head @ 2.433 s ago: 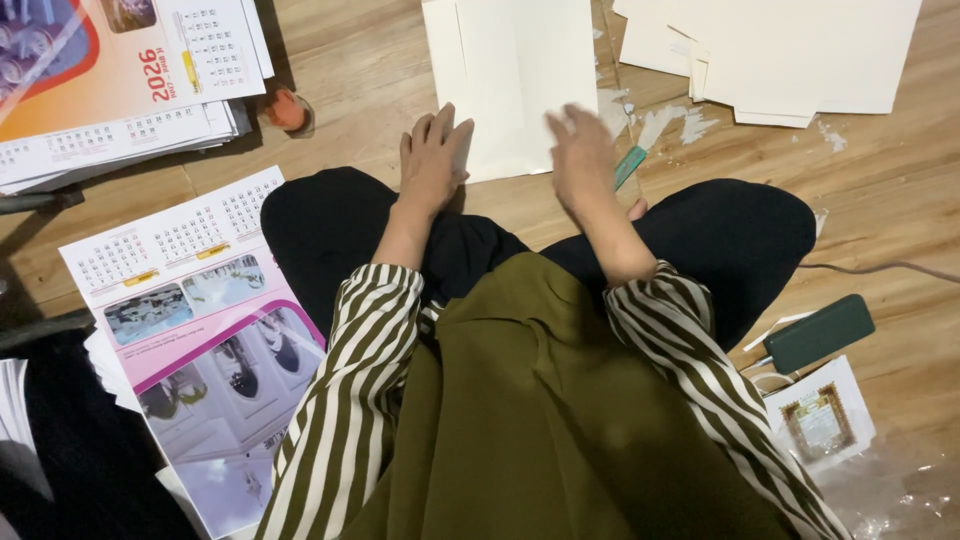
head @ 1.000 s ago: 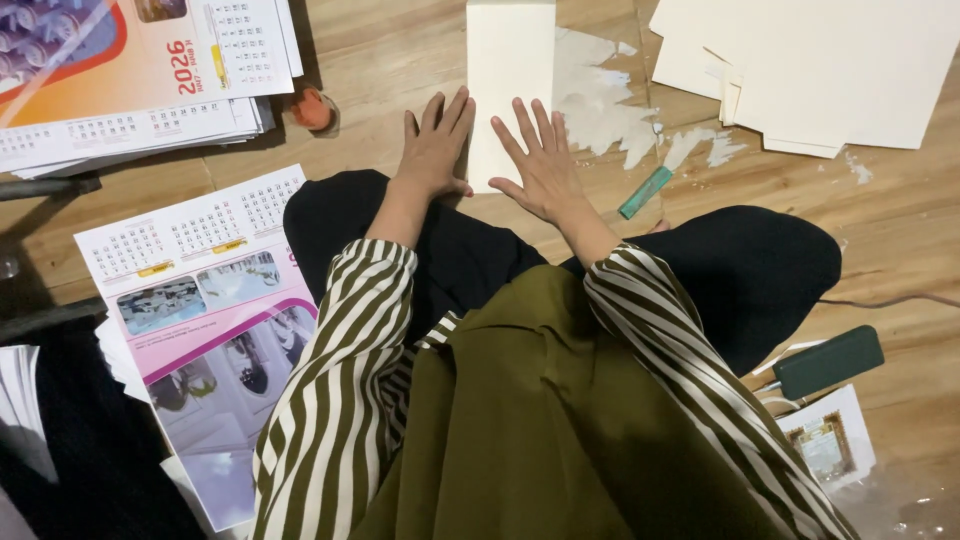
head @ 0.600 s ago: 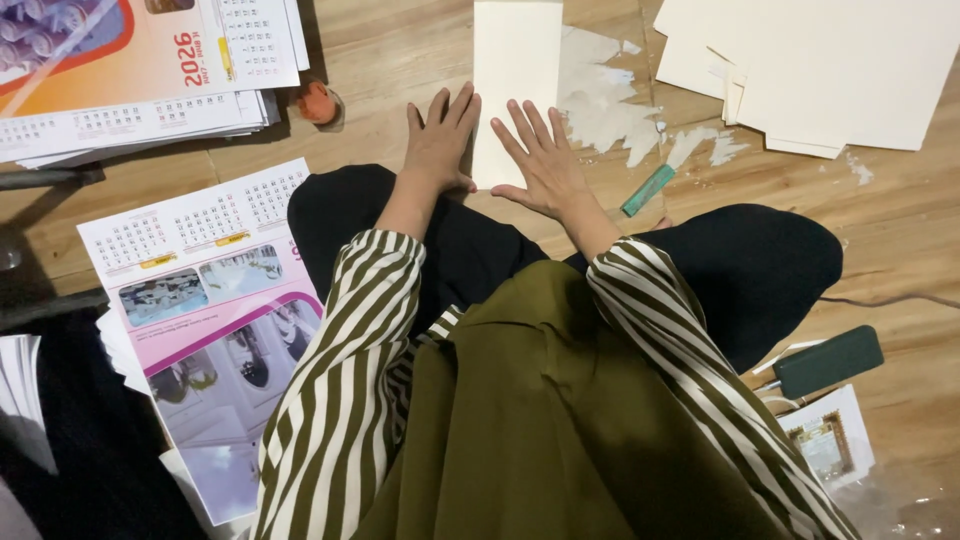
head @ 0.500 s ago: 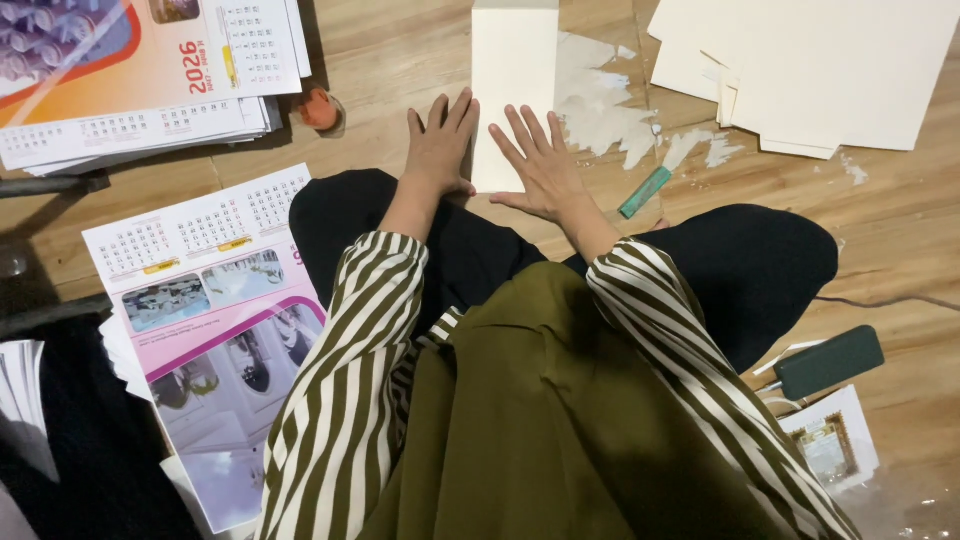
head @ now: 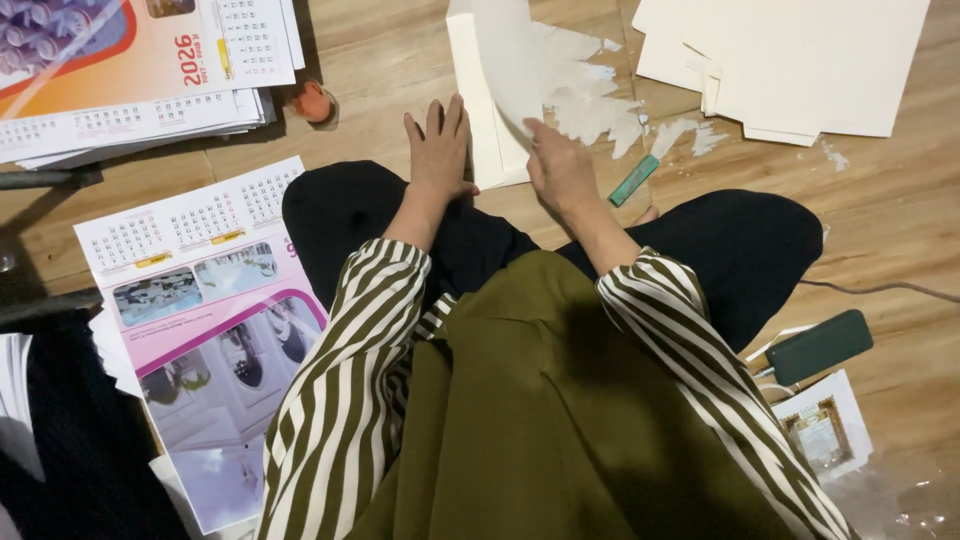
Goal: Folding paper templates into envelopes and creasing the edges with a hand tool.
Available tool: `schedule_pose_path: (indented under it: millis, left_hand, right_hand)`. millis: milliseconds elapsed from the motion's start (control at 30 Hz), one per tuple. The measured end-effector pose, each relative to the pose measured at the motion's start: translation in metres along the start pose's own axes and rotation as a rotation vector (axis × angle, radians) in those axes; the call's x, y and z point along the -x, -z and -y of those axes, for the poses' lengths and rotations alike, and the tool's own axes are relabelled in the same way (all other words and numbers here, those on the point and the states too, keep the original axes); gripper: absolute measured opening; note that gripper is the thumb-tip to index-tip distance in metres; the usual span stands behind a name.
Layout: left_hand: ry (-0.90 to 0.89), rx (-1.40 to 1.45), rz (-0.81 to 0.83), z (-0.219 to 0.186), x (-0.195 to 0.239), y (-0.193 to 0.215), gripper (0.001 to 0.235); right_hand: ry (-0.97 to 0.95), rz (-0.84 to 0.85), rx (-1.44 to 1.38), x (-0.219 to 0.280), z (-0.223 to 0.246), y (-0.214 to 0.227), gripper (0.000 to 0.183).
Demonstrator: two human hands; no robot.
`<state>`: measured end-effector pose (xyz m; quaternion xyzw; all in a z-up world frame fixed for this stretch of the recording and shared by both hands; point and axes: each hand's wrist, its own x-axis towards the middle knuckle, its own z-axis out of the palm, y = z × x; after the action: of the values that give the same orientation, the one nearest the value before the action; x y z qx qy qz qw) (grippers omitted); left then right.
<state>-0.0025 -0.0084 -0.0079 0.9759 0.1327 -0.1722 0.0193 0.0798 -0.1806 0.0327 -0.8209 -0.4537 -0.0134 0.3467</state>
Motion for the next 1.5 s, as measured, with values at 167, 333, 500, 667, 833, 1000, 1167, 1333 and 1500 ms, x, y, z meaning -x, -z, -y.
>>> schedule_pose_path:
  millis: [167,333,500,667,833,1000,1167,1333,1500]
  left_hand:
    - [-0.08,-0.001,-0.028,-0.003,0.001,0.002,0.101]
    - [-0.045,0.15,0.089,-0.014,0.01,0.025,0.096]
    - [0.026,0.259,0.01,-0.019,0.004,0.021,0.07]
    - [0.018,0.319,0.013,-0.023,0.008,0.028,0.067]
    - [-0.07,0.38,0.051,-0.022,0.012,0.026,0.057]
    - [-0.061,0.371,0.064,-0.021,0.01,0.026,0.058]
    - [-0.046,0.345,0.089,-0.022,0.01,0.028,0.06]
    - [-0.043,0.332,0.091,-0.023,0.009,0.026,0.061]
    - [-0.04,0.306,0.091,-0.023,0.009,0.023,0.066]
  right_hand:
    - [-0.469,-0.208,-0.258,0.008,-0.028,-0.001,0.042]
    - [-1.029,-0.493,-0.63,0.029,-0.094,-0.025,0.035]
    - [-1.253,-0.392,-0.23,0.044,-0.145,-0.05,0.044]
    - [-1.068,-0.107,0.146,0.025,-0.101,-0.026,0.062]
    - [-0.723,0.05,0.36,0.015,-0.074,-0.013,0.054]
    - [-0.346,0.44,0.259,0.009,-0.046,0.003,0.009]
    - [-0.212,0.489,0.302,0.013,-0.05,0.006,0.011]
    - [-0.194,0.544,0.336,0.008,-0.038,0.014,0.008]
    - [-0.173,0.54,0.364,0.009,-0.04,0.011,0.008]
